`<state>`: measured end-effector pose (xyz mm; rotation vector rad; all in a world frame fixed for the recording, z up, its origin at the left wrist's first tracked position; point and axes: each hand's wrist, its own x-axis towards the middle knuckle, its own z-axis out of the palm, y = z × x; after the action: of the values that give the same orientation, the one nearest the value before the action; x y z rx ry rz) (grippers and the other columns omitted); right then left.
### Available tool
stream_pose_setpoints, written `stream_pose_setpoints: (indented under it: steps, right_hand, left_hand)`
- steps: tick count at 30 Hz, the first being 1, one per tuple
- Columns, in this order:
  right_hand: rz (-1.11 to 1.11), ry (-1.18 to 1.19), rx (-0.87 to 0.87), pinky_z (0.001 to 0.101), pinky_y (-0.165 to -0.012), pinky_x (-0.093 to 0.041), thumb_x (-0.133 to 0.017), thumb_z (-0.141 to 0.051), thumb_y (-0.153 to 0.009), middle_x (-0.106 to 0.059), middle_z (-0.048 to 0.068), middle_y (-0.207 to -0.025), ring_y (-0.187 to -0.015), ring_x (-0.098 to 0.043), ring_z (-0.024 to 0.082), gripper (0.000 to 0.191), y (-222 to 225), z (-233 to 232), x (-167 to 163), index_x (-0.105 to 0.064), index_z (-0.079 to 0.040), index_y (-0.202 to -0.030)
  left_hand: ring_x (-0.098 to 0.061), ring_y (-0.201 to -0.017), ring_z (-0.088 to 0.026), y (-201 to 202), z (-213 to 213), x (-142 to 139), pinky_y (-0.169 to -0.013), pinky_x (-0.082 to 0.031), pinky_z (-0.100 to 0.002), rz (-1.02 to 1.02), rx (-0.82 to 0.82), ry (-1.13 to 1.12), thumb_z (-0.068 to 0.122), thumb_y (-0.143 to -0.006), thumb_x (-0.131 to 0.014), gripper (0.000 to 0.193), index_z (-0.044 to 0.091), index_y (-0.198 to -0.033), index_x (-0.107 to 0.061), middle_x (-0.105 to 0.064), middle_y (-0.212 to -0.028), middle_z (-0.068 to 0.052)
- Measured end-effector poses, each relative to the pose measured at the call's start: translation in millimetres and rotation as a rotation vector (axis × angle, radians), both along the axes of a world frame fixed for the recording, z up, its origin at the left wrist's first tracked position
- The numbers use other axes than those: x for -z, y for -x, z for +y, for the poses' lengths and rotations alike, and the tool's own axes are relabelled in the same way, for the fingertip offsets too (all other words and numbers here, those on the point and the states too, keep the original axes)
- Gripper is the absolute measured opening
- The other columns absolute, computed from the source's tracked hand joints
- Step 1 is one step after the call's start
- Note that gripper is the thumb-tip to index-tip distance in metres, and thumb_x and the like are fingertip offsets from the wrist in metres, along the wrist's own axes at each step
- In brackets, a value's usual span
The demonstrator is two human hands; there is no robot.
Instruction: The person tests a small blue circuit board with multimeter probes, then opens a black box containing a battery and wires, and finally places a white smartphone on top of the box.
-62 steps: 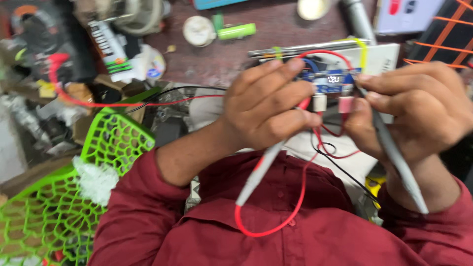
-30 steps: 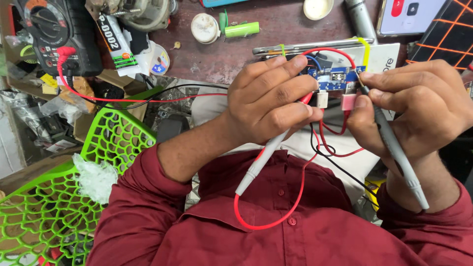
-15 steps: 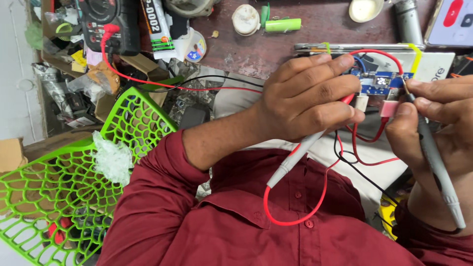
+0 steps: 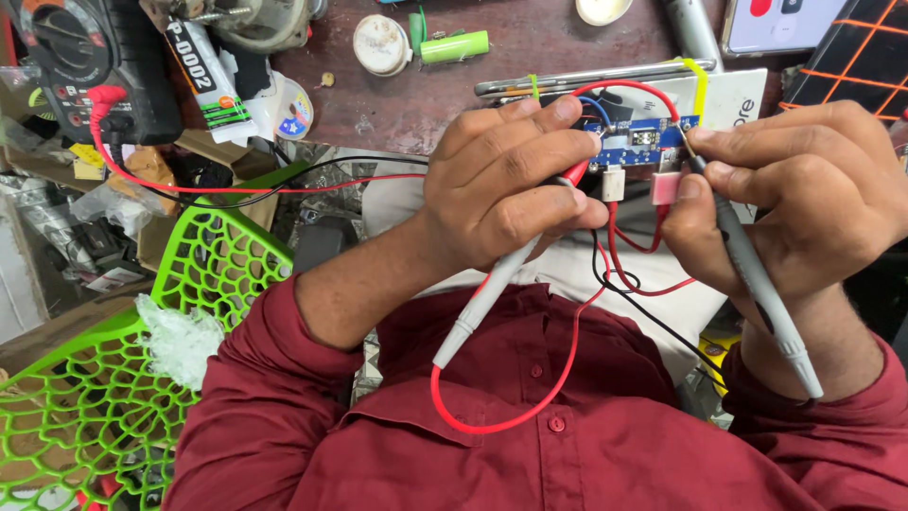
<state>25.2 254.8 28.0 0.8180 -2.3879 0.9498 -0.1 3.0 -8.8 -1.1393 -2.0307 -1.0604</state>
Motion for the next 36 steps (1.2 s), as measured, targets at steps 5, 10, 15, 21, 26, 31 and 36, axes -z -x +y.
stream_pose_setpoints:
  steps: [5, 10, 15, 21, 26, 31, 36]
  right_hand:
    - [-0.015, -0.023, 0.008, 0.0339, -0.066, -0.052, -0.078, 0.002, -0.08, -0.073, 0.019, -0.09, -0.076, -0.068, 0.029, 0.022, -0.5, -0.3, -5.8, -0.055, 0.002, -0.077]
    - [-0.018, -0.029, 0.02, 0.0345, -0.066, -0.053, -0.078, 0.0, -0.08, -0.074, 0.018, -0.091, -0.075, -0.067, 0.029, 0.023, -0.8, -0.5, -7.1, -0.055, 0.001, -0.076]
    - [-0.026, -0.032, 0.02, 0.0338, -0.067, -0.053, -0.078, 0.0, -0.082, -0.074, 0.017, -0.092, -0.076, -0.067, 0.029, 0.022, -1.0, -0.1, -6.8, -0.056, 0.001, -0.077]
    - [-0.029, -0.035, 0.025, 0.0341, -0.065, -0.052, -0.079, 0.0, -0.081, -0.073, 0.017, -0.089, -0.079, -0.067, 0.029, 0.025, -1.3, -2.3, -9.5, -0.054, 0.001, -0.075]
    - [-0.003, -0.034, 0.039, 0.0346, -0.066, -0.052, -0.078, -0.002, -0.082, -0.075, 0.017, -0.092, -0.075, -0.066, 0.029, 0.024, 0.0, -1.1, -5.3, -0.055, 0.001, -0.077]
    - [-0.015, -0.033, 0.036, 0.0338, -0.065, -0.051, -0.078, -0.004, -0.085, -0.075, 0.016, -0.093, -0.076, -0.066, 0.028, 0.023, -1.8, 0.1, -5.1, -0.056, 0.0, -0.078]
    - [-0.005, -0.03, 0.039, 0.0344, -0.064, -0.051, -0.078, -0.005, -0.084, -0.076, 0.017, -0.093, -0.076, -0.067, 0.028, 0.024, 0.8, -1.7, -6.5, -0.056, 0.0, -0.076]
  left_hand:
    - [-0.071, -0.115, -0.025, -0.4, 0.2, -0.5, -0.099, -0.055, -0.04, 0.008, -0.014, 0.025, 0.033, -0.103, -0.074, 0.035, 0.016, -0.117, -0.047, -0.07, -0.123, -0.007]
    - [-0.071, -0.115, -0.026, -0.1, 1.5, -2.4, -0.098, -0.055, -0.039, 0.017, -0.02, 0.04, 0.032, -0.102, -0.076, 0.036, 0.016, -0.117, -0.048, -0.07, -0.121, -0.008]
    - [-0.071, -0.115, -0.025, -0.5, 2.2, -4.4, -0.097, -0.055, -0.039, 0.022, -0.036, 0.058, 0.03, -0.103, -0.077, 0.036, 0.016, -0.117, -0.048, -0.071, -0.119, -0.007]
    - [-0.071, -0.112, -0.023, 0.6, 4.1, -7.0, -0.095, -0.055, -0.038, 0.041, -0.059, 0.054, 0.028, -0.104, -0.075, 0.034, 0.015, -0.117, -0.047, -0.071, -0.117, -0.006]
    - [-0.072, -0.111, -0.025, 1.1, 5.7, -7.2, -0.093, -0.056, -0.038, 0.038, -0.064, 0.046, 0.025, -0.105, -0.075, 0.033, 0.013, -0.116, -0.046, -0.071, -0.116, -0.006]
    - [-0.071, -0.111, -0.025, 0.4, 5.1, -8.9, -0.094, -0.056, -0.039, 0.025, -0.046, 0.041, 0.025, -0.106, -0.075, 0.033, 0.014, -0.117, -0.046, -0.071, -0.116, -0.008]
    - [-0.071, -0.111, -0.025, 1.7, 3.6, -9.6, -0.093, -0.056, -0.039, 0.031, -0.048, 0.061, 0.024, -0.106, -0.075, 0.033, 0.013, -0.117, -0.046, -0.072, -0.116, -0.007]
